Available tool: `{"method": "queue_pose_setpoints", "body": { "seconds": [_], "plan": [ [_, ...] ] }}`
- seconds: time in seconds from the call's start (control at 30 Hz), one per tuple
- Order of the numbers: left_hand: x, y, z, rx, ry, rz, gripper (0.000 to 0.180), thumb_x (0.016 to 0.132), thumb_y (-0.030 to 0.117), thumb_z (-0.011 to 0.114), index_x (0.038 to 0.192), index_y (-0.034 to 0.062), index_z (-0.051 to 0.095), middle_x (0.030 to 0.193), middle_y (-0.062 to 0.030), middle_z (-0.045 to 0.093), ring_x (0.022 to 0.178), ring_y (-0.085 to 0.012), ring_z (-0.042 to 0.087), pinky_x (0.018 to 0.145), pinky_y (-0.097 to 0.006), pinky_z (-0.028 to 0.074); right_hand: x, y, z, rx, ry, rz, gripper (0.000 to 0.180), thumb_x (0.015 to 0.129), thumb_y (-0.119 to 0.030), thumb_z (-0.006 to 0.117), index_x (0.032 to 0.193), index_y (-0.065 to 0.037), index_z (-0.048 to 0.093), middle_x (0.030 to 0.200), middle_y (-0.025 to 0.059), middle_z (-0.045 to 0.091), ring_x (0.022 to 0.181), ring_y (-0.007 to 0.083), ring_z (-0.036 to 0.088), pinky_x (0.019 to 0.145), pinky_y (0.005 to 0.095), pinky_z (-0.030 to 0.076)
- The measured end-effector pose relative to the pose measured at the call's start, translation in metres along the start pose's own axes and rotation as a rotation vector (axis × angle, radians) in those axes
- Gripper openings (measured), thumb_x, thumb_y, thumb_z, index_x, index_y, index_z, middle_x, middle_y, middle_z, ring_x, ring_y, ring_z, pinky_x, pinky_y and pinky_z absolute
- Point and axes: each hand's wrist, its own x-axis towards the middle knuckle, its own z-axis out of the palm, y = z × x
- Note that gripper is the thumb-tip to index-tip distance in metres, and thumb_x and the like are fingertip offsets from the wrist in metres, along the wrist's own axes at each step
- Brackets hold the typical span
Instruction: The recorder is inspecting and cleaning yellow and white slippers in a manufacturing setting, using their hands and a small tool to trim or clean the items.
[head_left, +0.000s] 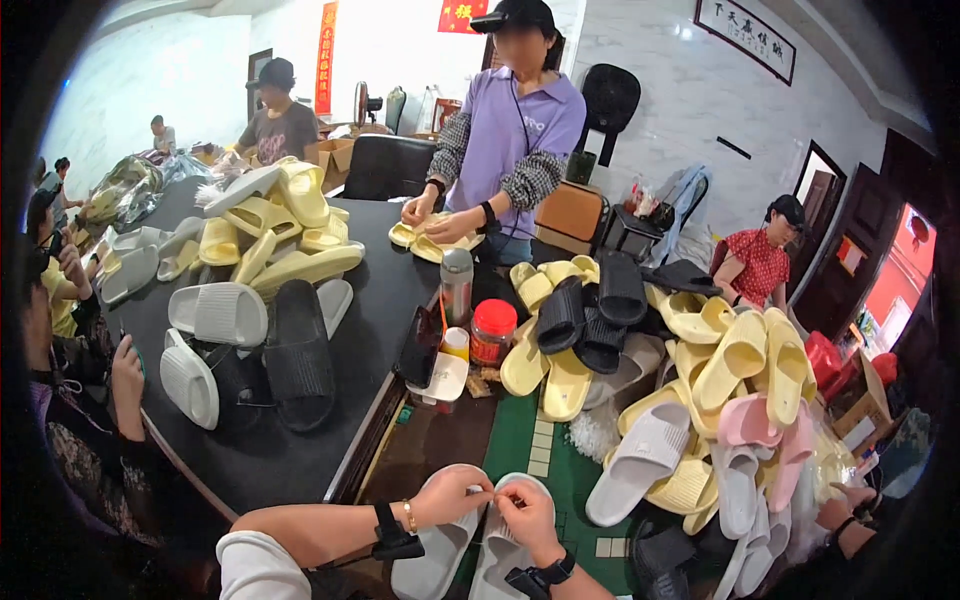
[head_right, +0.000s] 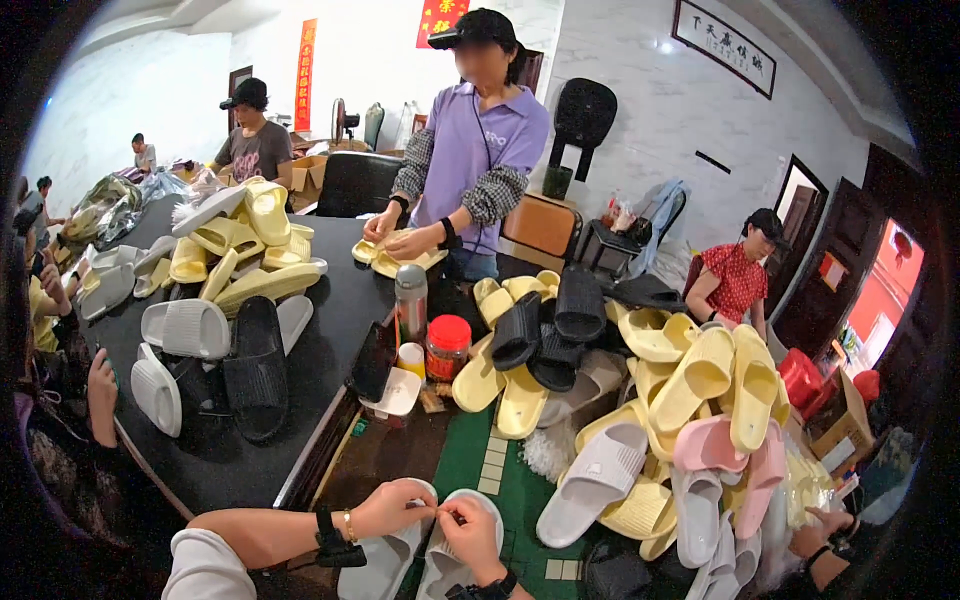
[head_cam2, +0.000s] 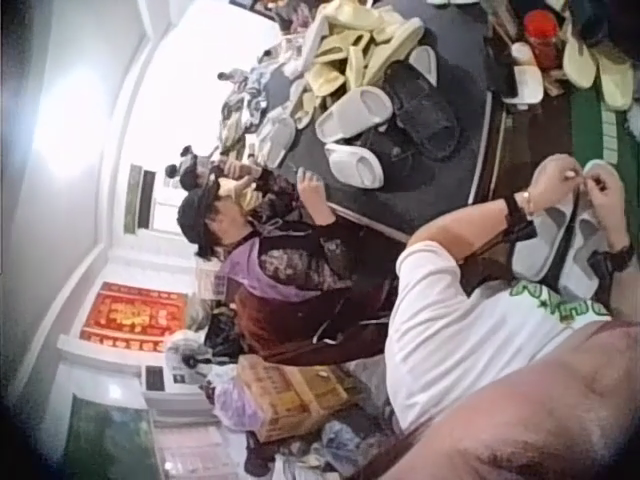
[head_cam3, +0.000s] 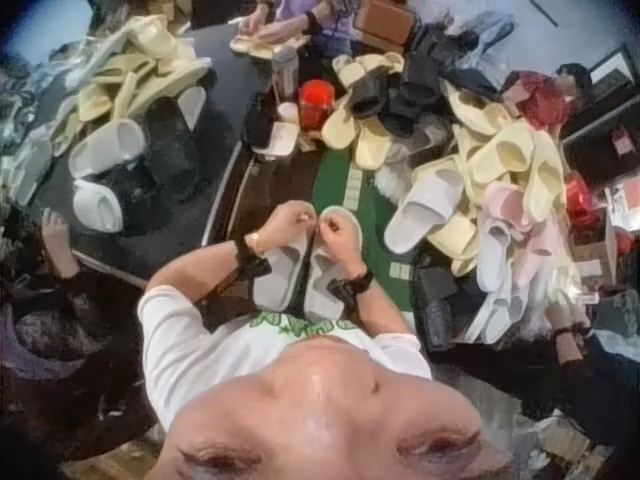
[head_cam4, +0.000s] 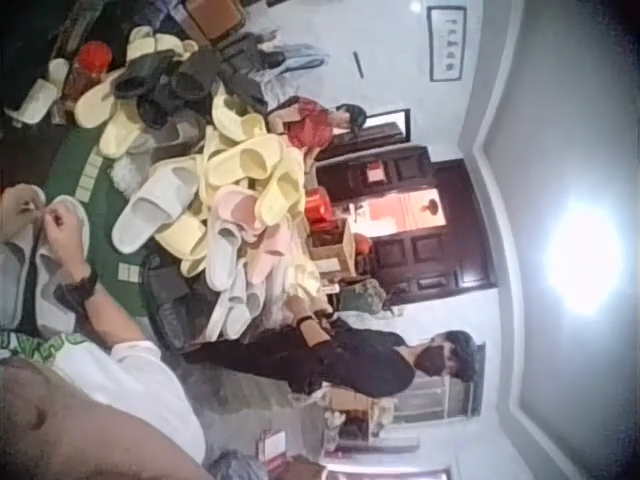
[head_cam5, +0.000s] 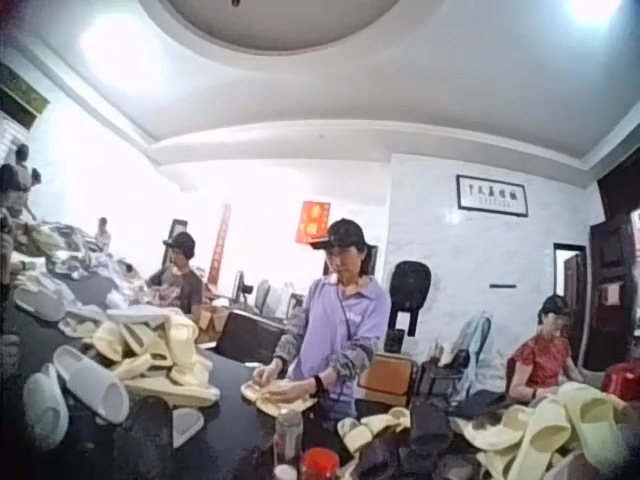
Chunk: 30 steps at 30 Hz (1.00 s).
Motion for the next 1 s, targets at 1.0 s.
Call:
{"method": "queue_pose_setpoints", "body": {
  "seconds": [1.0],
  "plan": [
    [0.009,0.003,-0.012,-0.048,-0.079,-0.124,0.018,0.087,0.02,0.067,0.094,0.0034,0.068,0.089,-0.0105,0.069,0.081,-0.0223,0.067,0.072,-0.033,0.052,0.012,0.007,0.002,-0.084,-0.046,0.026,0.011,0.086,-0.009,0.065,0.088,0.001,0.067,0.076,0.0068,0.063,0.067,0.0119,0.06,0.061,0.0269,0.047]
  ]
}}
